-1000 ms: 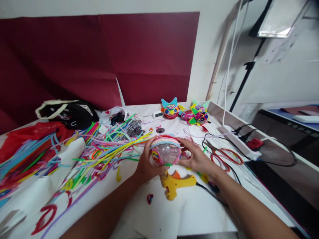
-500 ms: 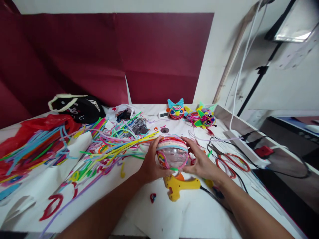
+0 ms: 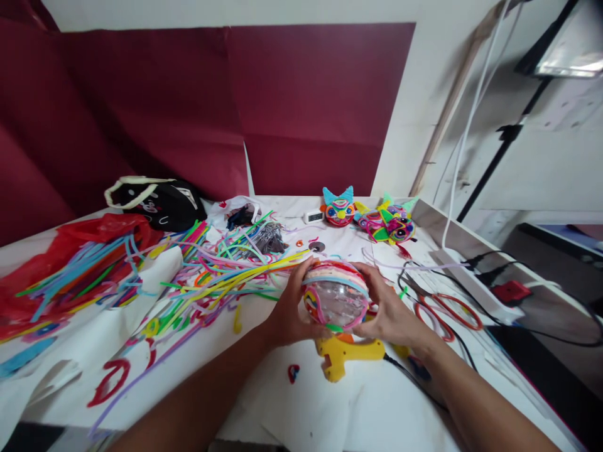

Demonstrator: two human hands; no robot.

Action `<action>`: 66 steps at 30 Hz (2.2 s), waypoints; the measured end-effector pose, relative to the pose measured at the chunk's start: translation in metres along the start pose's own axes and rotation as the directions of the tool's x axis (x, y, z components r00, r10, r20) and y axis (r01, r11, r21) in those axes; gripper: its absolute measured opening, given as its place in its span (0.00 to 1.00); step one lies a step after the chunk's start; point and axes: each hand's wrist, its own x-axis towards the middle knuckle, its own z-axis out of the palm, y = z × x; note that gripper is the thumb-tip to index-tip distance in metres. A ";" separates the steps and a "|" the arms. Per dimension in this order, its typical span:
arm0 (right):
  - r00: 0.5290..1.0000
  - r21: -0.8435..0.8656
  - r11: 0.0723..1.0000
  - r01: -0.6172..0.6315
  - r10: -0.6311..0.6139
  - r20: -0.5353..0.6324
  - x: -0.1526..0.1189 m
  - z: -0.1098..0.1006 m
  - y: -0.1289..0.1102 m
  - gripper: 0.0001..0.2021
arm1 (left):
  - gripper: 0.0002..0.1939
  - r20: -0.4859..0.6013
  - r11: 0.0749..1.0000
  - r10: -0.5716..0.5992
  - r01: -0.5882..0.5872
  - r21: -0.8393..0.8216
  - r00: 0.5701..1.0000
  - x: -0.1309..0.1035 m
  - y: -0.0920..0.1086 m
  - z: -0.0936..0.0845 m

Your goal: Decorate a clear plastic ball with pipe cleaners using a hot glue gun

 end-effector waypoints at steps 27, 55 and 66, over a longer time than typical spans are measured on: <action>0.972 0.463 0.885 0.046 0.066 -0.224 0.010 -0.009 -0.011 0.50 | 0.22 0.040 0.779 0.003 -0.027 0.626 0.999 0.007 -0.009 -0.010; 0.997 0.421 0.905 -0.062 0.074 -0.013 0.003 -0.001 -0.020 0.48 | 0.22 -0.088 0.668 -0.503 0.322 -0.671 0.860 0.020 0.031 0.002; 0.988 0.550 0.828 -0.106 0.149 -0.035 0.000 0.027 -0.014 0.51 | 0.54 -0.120 0.769 -0.285 0.151 -0.622 0.951 0.006 0.041 0.028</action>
